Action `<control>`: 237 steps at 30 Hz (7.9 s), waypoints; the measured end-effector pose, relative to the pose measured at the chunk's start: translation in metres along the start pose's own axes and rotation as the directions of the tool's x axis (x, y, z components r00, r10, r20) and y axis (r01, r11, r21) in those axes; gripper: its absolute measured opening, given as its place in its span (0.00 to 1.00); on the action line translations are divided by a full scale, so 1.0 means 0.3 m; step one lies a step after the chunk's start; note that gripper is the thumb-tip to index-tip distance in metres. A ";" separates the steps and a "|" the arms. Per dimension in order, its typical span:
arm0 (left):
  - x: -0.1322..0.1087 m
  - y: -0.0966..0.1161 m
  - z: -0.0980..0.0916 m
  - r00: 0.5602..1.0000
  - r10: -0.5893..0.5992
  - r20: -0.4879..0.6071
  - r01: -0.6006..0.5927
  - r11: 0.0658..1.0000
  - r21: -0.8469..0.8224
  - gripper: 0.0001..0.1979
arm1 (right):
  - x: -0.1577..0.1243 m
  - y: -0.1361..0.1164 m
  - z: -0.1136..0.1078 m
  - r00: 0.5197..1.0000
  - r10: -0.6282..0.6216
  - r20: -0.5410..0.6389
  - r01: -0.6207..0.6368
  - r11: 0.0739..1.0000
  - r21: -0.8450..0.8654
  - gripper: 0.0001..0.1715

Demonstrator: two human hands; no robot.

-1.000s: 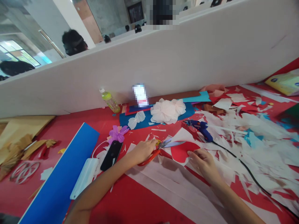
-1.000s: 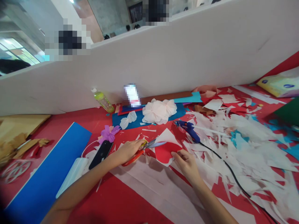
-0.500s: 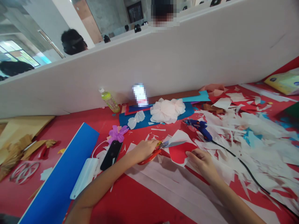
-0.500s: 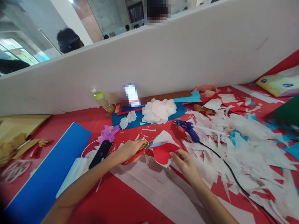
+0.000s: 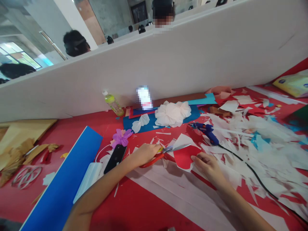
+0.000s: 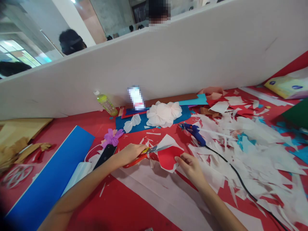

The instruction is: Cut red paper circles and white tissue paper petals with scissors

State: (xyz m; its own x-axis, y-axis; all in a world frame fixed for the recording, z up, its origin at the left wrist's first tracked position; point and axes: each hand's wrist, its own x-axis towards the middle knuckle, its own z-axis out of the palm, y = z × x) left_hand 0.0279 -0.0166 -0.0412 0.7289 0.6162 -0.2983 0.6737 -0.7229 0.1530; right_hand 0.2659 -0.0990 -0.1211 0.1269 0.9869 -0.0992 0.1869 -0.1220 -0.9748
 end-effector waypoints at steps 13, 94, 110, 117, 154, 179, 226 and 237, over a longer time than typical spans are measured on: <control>-0.007 0.010 -0.014 0.999 0.020 0.030 -0.016 0.990 -0.139 0.15 | -0.003 0.026 -0.005 0.994 -0.023 0.104 0.027 0.999 -0.039 0.23; -0.030 -0.055 0.016 0.991 -0.136 -0.017 0.134 0.988 -0.082 0.13 | 0.021 0.027 -0.007 0.953 0.012 0.303 -0.003 1.000 -0.028 0.20; -0.008 0.007 0.037 0.997 0.017 0.071 -0.016 1.000 -0.008 0.11 | 0.004 0.018 -0.005 0.928 -0.033 0.372 0.016 0.999 0.047 0.18; -0.003 0.008 0.047 0.996 0.040 0.085 -0.040 0.999 0.000 0.15 | 0.001 0.004 -0.003 0.925 -0.028 0.380 0.021 1.000 0.023 0.19; -0.045 -0.026 -0.056 0.996 -0.060 0.063 0.062 0.998 -0.024 0.11 | 0.007 0.020 -0.003 0.943 -0.003 0.333 0.008 1.000 -0.012 0.20; -0.039 0.066 0.075 0.990 -0.126 -0.057 0.117 0.983 -0.143 0.10 | -0.028 -0.037 0.023 0.989 -0.018 -0.146 0.020 1.000 0.012 0.20; -0.032 0.010 0.026 0.997 -0.073 -0.010 0.072 0.996 -0.046 0.15 | -0.017 -0.006 0.021 0.994 -0.027 -0.103 0.027 1.000 0.005 0.24; -0.027 0.012 0.033 1.000 0.008 0.001 -0.008 1.000 0.011 0.11 | -0.015 0.011 0.020 1.000 -0.023 0.008 0.023 1.000 0.000 0.26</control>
State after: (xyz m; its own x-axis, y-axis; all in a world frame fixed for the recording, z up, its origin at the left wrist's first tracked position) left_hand 0.0233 -0.0273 -0.0475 0.7345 0.6098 -0.2978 0.6662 -0.7315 0.1453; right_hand 0.2602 -0.1032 -0.1250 0.1152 0.9903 -0.0782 0.1898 -0.0992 -0.9768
